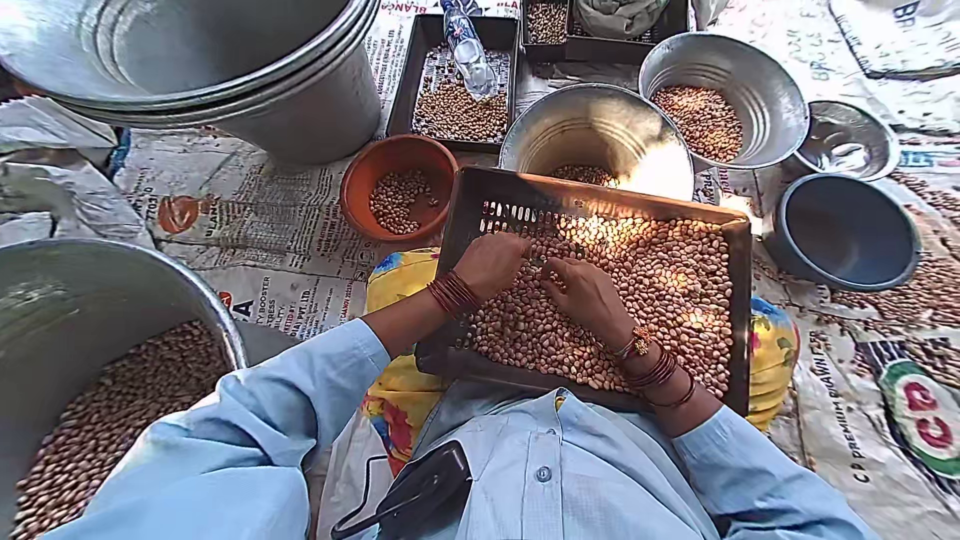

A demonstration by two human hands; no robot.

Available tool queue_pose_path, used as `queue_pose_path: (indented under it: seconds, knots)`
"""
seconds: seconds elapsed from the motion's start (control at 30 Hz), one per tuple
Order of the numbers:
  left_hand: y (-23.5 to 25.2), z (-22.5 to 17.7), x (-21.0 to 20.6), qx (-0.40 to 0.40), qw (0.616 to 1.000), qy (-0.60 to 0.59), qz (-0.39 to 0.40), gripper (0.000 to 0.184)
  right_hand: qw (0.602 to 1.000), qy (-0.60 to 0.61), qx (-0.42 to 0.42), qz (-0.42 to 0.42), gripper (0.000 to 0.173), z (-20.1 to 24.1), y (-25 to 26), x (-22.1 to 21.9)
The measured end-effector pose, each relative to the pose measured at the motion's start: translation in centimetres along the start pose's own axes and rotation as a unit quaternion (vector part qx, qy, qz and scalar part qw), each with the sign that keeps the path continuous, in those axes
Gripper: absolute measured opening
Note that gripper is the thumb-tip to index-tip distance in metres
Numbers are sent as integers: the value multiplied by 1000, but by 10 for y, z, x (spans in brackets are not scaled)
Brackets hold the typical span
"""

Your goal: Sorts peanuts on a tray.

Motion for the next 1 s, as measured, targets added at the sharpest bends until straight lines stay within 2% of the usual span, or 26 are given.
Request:
queue_pose_path:
  seconds: [0.27,0.37,0.5,0.57,0.63,0.7,0.77,0.83,0.9,1.0]
  knots:
    - [-4,-19,-14,-40,994,101,-14,17,1000,13,-3,-11,24,1,1,2]
    - [-2,-12,-7,-5,999,46,7,19,1000,9,-2,-15,22,3,1,0]
    - [-5,21,47,50,985,-98,-131,15,998,25,-42,36,24,-4,2,-1]
    - [-10,32,64,84,976,-118,-160,13,993,92,-59,54,21,-14,4,4]
    - [-9,35,62,83,980,-92,-157,13,967,242,-65,52,12,-25,6,13]
    - [-5,32,47,64,987,-56,-134,15,908,413,-60,40,7,-36,3,26]
    - [-1,23,32,27,992,-14,-125,17,848,527,-47,11,18,-45,-4,45]
    - [3,16,19,5,993,39,-111,20,823,565,-56,-27,23,-58,-7,62]
    - [6,12,10,6,993,90,-73,22,844,522,-99,-72,21,-70,-12,78]
    - [7,10,6,17,993,108,-43,23,936,291,-154,-122,10,-77,-14,96]
Point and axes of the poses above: each hand's wrist, its own y-axis towards the middle knuckle, its own x-axis out of the back of the hand, z = x × y, the point moved 8 cm from there along y, towards the middle knuckle, and after that the axes turned 9 degrees about -x, right-handed, at the moved point
